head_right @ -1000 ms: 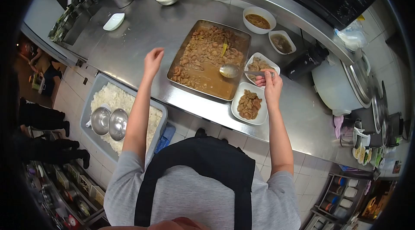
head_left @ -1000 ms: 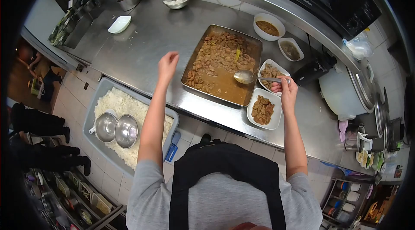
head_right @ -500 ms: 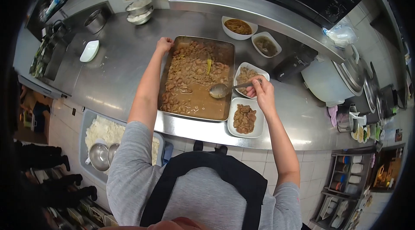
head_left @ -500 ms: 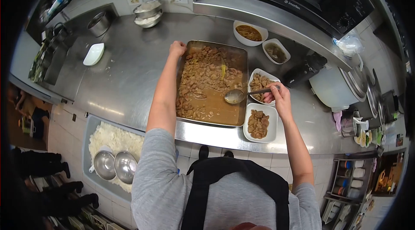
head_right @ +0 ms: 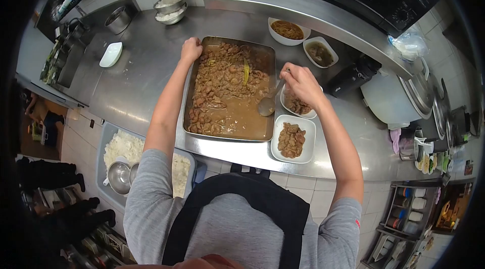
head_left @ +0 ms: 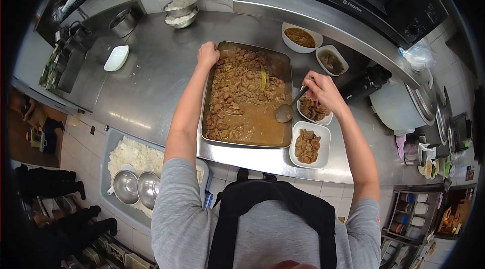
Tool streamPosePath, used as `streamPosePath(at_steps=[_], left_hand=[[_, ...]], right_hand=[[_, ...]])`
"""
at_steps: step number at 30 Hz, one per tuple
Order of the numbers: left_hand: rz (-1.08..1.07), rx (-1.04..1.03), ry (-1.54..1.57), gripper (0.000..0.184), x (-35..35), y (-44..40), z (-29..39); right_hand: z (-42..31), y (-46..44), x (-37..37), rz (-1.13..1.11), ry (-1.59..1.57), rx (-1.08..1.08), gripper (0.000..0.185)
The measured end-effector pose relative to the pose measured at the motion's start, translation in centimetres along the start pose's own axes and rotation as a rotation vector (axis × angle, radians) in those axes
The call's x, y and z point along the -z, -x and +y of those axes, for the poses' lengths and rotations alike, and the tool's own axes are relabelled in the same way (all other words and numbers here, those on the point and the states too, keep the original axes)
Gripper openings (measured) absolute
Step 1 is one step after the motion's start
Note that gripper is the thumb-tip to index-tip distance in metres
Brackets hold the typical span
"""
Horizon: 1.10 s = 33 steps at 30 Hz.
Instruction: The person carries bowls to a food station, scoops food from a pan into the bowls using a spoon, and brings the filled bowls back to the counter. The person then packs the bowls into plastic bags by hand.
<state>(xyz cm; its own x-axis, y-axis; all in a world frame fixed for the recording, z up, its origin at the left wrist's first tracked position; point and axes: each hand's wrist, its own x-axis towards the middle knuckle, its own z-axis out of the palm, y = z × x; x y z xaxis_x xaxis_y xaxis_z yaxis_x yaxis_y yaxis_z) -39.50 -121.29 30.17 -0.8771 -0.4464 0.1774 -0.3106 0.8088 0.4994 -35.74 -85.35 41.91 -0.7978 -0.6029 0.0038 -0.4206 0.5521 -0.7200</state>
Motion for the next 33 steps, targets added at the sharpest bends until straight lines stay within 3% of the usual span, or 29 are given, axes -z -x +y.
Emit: streamPosePath(at_steps=[5, 9, 13, 15, 17, 24, 33], left_hand=[[0.007, -0.004, 0.001, 0.021, 0.1, 0.0, -0.6], [-0.024, 0.055, -0.025, 0.021, -0.3, 0.0, -0.9], [-0.006, 0.091, -0.006, 0.022, -0.3, 0.3, -0.5], [-0.016, 0.089, -0.015, 0.021, -0.1, 0.3, -0.2], [-0.023, 0.089, -0.027, 0.021, 0.4, 0.3, 0.2], [0.000, 0.064, -0.043, 0.019, 0.7, -0.1, 0.5], [0.009, 0.070, -0.058, 0.021, 0.4, -0.1, 0.5]], right_hand=[[-0.2, -3.4, 0.5, -0.063, 0.054, 0.026, 0.019], [0.7, -6.7, 0.7, -0.238, 0.064, -0.038, 0.021], [4.0, -10.4, -0.7, -0.389, -0.110, -0.129, 0.017], [6.7, -11.6, -1.5, -0.547, -0.240, -0.282, 0.015], [8.9, -11.4, -2.4, -0.565, -0.317, -0.394, 0.012], [12.7, -9.7, -4.7, -0.653, -0.378, -0.447, 0.008], [14.3, -8.2, -3.5, -0.569, -0.619, -0.562, 0.008]])
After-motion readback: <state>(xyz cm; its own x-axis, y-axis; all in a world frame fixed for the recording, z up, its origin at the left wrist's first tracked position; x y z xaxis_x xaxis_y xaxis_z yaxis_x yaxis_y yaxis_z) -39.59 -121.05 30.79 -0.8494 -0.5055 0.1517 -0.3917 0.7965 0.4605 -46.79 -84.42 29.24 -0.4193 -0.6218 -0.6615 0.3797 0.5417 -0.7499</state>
